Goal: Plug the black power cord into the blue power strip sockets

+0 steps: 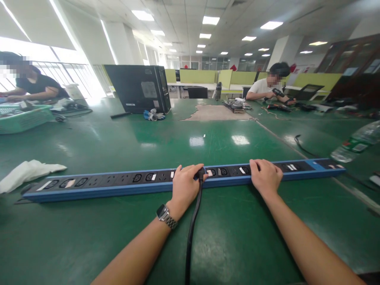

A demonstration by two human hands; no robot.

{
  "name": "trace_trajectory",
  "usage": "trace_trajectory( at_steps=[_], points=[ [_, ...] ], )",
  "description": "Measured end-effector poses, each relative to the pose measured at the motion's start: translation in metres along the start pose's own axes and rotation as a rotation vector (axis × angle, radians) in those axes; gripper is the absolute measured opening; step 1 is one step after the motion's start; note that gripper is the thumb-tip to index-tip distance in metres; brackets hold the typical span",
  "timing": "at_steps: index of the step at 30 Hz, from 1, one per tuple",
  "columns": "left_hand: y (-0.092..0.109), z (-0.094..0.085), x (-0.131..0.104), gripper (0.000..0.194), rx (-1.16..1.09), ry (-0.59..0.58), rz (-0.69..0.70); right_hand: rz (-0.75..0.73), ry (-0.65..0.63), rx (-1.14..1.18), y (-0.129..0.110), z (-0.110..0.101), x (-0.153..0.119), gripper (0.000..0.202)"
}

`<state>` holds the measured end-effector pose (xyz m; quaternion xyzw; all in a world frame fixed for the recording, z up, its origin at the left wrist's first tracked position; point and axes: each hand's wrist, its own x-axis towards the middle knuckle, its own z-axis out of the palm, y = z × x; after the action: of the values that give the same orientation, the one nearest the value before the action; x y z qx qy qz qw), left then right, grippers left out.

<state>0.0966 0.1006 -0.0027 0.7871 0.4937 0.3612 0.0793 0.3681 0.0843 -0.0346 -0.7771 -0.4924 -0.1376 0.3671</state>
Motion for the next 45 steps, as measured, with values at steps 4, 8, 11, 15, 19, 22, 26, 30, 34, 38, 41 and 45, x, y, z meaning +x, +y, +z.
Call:
trace_trajectory(
  at_steps=[4,8,11,15,19,22,26,30,34,38,41,45],
  points=[
    [0.015,-0.001,0.007,0.031,-0.135,0.101,-0.084,0.012,0.003,0.003,-0.002,0.000,0.000,0.036],
    [0.046,0.016,0.020,0.032,-0.158,-0.004,-0.003,0.016,0.002,-0.005,-0.001,0.000,0.001,0.036],
    [0.066,0.038,0.028,0.031,-0.089,-0.083,-0.015,0.009,0.002,-0.014,0.000,0.000,0.001,0.036],
    [0.079,0.056,0.034,0.030,-0.013,-0.094,-0.033,0.000,-0.008,-0.021,0.001,0.001,0.001,0.035],
    [0.082,0.058,0.034,0.032,0.029,-0.100,-0.002,0.013,-0.004,-0.024,0.001,0.002,0.002,0.037],
    [0.081,0.056,0.036,0.031,0.042,-0.109,0.024,0.018,-0.011,-0.021,0.001,0.003,0.002,0.038],
    [0.074,0.055,0.044,0.031,-0.053,-0.144,-0.014,0.016,-0.006,-0.018,0.002,0.003,0.002,0.039],
    [0.068,0.054,0.049,0.028,-0.129,-0.122,-0.072,0.013,-0.012,-0.019,0.002,0.002,0.002,0.037],
    [0.070,0.053,0.050,0.027,-0.145,-0.133,-0.087,0.015,0.000,-0.015,0.001,0.003,0.003,0.038],
    [0.076,0.051,0.050,0.025,-0.131,-0.179,-0.086,0.020,-0.002,-0.014,0.001,0.003,0.003,0.038],
    [0.081,0.052,0.049,0.026,-0.098,-0.175,-0.080,0.024,-0.005,-0.017,0.001,0.003,0.003,0.037],
    [0.086,0.057,0.046,0.026,-0.049,-0.177,-0.045,0.028,-0.010,-0.014,-0.001,0.002,0.003,0.037]
  ],
)
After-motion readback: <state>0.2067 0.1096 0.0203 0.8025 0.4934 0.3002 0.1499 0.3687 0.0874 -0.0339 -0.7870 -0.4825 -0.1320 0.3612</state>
